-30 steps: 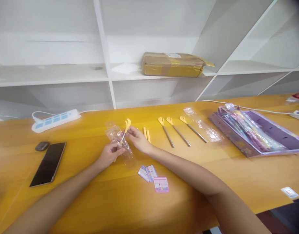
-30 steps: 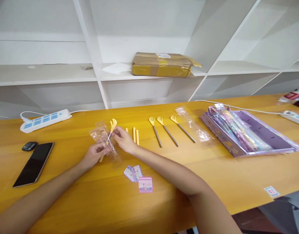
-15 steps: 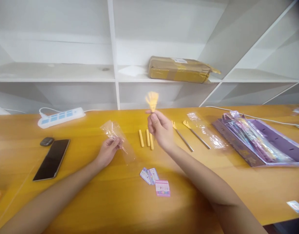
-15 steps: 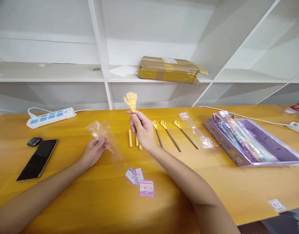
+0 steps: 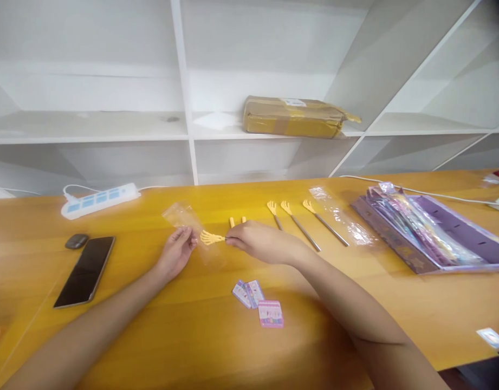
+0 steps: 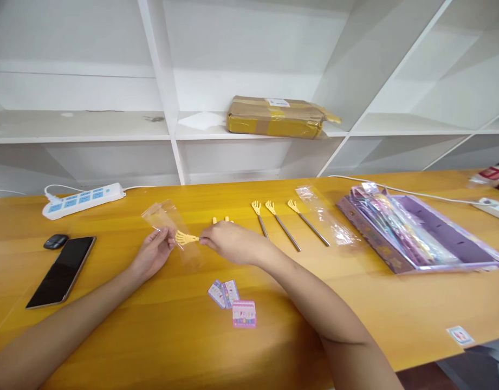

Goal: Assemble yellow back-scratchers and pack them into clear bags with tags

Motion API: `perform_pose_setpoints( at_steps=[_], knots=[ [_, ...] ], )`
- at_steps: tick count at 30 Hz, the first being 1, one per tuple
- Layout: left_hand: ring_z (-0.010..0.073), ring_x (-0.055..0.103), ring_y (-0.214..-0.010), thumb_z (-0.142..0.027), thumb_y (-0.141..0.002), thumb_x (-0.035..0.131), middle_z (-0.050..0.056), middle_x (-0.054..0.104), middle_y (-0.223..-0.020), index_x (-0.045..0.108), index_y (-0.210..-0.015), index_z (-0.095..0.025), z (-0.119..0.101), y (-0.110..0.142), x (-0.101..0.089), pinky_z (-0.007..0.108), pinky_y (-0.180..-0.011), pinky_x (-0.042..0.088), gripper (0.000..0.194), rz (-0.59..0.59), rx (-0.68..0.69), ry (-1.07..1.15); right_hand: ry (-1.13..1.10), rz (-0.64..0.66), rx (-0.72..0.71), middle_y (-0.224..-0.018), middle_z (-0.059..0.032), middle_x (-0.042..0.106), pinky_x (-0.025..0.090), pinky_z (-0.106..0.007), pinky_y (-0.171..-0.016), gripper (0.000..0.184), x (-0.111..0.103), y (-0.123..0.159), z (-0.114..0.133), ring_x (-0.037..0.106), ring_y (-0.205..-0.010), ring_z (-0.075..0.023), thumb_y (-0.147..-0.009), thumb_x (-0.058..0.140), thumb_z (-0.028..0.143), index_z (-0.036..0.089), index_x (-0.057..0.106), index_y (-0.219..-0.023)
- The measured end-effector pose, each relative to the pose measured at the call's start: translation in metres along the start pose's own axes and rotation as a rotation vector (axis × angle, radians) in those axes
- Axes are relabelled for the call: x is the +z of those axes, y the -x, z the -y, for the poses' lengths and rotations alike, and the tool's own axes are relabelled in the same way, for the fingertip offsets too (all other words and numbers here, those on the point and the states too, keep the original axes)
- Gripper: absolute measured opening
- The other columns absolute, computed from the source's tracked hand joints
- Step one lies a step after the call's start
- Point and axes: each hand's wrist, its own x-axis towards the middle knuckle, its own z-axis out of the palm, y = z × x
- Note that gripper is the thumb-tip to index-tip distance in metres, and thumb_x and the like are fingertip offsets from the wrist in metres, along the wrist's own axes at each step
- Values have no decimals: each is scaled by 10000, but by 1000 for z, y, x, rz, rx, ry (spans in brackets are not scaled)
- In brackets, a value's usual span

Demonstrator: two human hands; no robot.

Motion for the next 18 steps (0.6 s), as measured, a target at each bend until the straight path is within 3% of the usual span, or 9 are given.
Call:
perform_pose_setpoints(
  at_steps=[5, 11, 15, 18],
  knots=[
    [69, 566, -658, -340, -721, 960, -6, 651, -775, 707, -778, -145, -1, 0, 1, 178, -612, 497, 325, -1, -13, 4, -21, -47, -7, -670, -20, 582, 239, -304, -603, 342, 5, -1, -5, 423, -564, -123, -1034, 571, 196, 192, 585, -692],
    [85, 606, -684, -325, -726, 959, 5, 692, -779, 760, -823, -152, 1, 0, 0, 193, -663, 532, 280, 27, -12, -27, 2, -5, 6, -801, -52, 688, 297, -285, -618, 319, 16, -11, -11, 568, -677, -155, -1071, 507, 227, 191, 614, -773],
    [83, 607, -665, -335, -728, 957, 4, 683, -718, 778, -826, -133, 2, -1, -1, 189, -668, 534, 288, 42, -15, -68, -12, -29, 17, -833, -65, 712, 339, -277, -650, 313, 17, -15, -12, 599, -705, -161, -1080, 510, 257, 182, 649, -809],
    [86, 617, -670, -340, -718, 963, 12, 701, -739, 787, -845, -130, 2, -1, -2, 196, -674, 541, 302, 43, -18, -76, 17, 21, 36, -847, -73, 713, 360, -263, -681, 332, 16, -17, -11, 603, -726, -155, -1091, 491, 268, 167, 666, -828]
  ],
)
